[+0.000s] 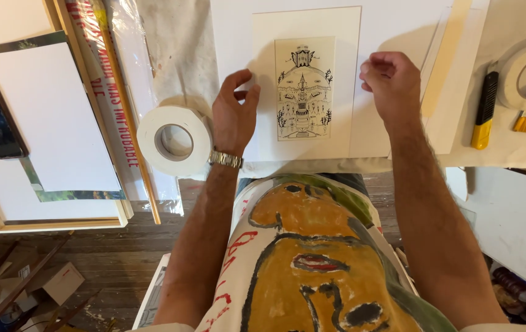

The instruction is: Framing a piece of artwork by aligning it with a mat board and securing it with tape.

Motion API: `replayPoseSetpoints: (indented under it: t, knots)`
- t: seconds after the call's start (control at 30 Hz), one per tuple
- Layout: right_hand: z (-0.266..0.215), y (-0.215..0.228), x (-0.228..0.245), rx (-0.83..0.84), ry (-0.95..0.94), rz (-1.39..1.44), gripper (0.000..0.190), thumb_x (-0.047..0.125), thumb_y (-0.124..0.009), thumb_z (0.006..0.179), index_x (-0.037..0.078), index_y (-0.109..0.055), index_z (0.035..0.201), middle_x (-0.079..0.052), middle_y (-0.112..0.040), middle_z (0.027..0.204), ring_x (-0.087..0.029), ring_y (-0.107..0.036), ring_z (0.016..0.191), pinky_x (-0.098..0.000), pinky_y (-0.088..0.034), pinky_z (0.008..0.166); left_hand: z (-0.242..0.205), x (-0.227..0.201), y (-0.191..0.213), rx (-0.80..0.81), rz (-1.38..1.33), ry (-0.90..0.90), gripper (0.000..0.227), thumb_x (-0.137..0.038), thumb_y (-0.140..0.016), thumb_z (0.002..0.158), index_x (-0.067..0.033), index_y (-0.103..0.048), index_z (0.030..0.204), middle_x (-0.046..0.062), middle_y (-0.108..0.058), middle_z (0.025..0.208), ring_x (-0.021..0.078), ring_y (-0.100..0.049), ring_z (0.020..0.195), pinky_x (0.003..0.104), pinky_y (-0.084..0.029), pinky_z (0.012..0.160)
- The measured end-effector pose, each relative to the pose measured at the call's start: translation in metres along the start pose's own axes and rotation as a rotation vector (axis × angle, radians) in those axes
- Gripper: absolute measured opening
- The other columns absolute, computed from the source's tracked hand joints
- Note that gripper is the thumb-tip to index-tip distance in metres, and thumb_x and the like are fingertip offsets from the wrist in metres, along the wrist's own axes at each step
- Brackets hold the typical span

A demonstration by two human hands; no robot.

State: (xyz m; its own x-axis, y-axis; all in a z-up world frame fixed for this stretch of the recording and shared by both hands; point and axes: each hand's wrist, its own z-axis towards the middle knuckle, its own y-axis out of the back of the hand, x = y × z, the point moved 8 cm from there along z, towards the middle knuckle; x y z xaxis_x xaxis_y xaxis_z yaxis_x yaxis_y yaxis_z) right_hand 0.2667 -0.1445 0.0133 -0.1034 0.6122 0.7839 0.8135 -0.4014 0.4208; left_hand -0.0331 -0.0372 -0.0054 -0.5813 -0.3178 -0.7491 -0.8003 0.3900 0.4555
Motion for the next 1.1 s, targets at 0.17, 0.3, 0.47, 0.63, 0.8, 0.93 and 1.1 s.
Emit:
replayPoseSetpoints:
  t: [0.17, 0.3, 0.47, 0.63, 0.8, 0.93, 1.1]
  knots:
    - [0.01, -0.003, -0.018, 0.022, -0.057, 0.071, 0.022, 0.017, -0.07, 0.096, 0.008, -0.067, 0.116, -0.004, -0.076, 0.1, -0.011, -0.075, 0.087, -0.0237, -0.066, 0.078, 0.005, 0.001, -0.007, 0.016, -0.228, 0.161, 0.038, -0.023, -0.06, 0.09, -0.0119, -0.064, 0.126, -0.002, -0.076, 0.115, 0.0107, -0.071, 0.088, 0.027, -0.059, 0.052]
    - [0.016, -0.005, -0.026, 0.029, -0.098, 0.111, 0.022, 0.011, -0.07, 0.096, 0.01, -0.072, 0.117, -0.002, -0.077, 0.099, -0.009, -0.074, 0.085, -0.0225, -0.065, 0.078, 0.013, 0.016, -0.014, -0.021, -0.462, 0.226, 0.039, -0.013, -0.062, 0.093, -0.0024, -0.064, 0.131, 0.006, -0.072, 0.106, 0.0137, -0.069, 0.076, 0.025, -0.054, 0.046]
    - [0.017, -0.007, -0.028, 0.074, -0.091, 0.136, 0.023, 0.01, -0.068, 0.097, 0.01, -0.074, 0.119, -0.003, -0.075, 0.099, -0.008, -0.071, 0.085, -0.0196, -0.063, 0.08, 0.014, 0.022, -0.015, -0.008, -0.561, 0.279, 0.044, -0.015, -0.063, 0.093, -0.0014, -0.066, 0.134, 0.007, -0.071, 0.111, 0.0154, -0.07, 0.074, 0.027, -0.05, 0.047]
    - [0.008, -0.008, -0.019, 0.114, -0.074, 0.179, 0.022, 0.008, -0.065, 0.1, 0.009, -0.074, 0.12, -0.004, -0.074, 0.101, -0.01, -0.07, 0.087, -0.0214, -0.065, 0.088, 0.011, 0.021, -0.008, -0.01, -0.613, 0.26, 0.033, -0.013, -0.064, 0.091, -0.002, -0.075, 0.121, 0.009, -0.074, 0.116, 0.0177, -0.068, 0.072, 0.027, -0.048, 0.047]
    - [0.004, -0.007, -0.018, 0.13, -0.05, 0.258, 0.023, 0.01, -0.066, 0.1, 0.007, -0.073, 0.122, -0.002, -0.069, 0.094, -0.01, -0.064, 0.083, -0.0213, -0.06, 0.08, 0.008, 0.017, -0.004, 0.002, -0.684, 0.243, 0.035, -0.012, -0.066, 0.092, -0.0013, -0.074, 0.124, 0.005, -0.072, 0.1, 0.0163, -0.065, 0.071, 0.026, -0.045, 0.05]
    - [-0.009, 0.002, 0.007, 0.127, 0.014, 0.26, 0.024, 0.01, -0.068, 0.102, 0.004, -0.072, 0.124, -0.001, -0.067, 0.087, -0.009, -0.061, 0.08, -0.0224, -0.059, 0.081, -0.003, -0.004, 0.006, 0.005, -0.642, 0.202, 0.029, -0.012, -0.066, 0.092, -0.0042, -0.078, 0.118, 0.009, -0.072, 0.084, 0.0133, -0.062, 0.068, 0.026, -0.046, 0.05]
    - [-0.046, 0.027, 0.068, 0.089, 0.15, 0.2, 0.022, 0.0, -0.056, 0.107, 0.002, -0.065, 0.128, -0.009, -0.064, 0.103, -0.018, -0.061, 0.094, -0.0292, -0.06, 0.091, -0.029, -0.055, 0.036, 0.0, -0.626, -0.144, 0.024, -0.01, -0.066, 0.1, -0.0044, -0.074, 0.122, 0.004, -0.06, 0.088, 0.0138, -0.055, 0.061, 0.024, -0.047, 0.054]
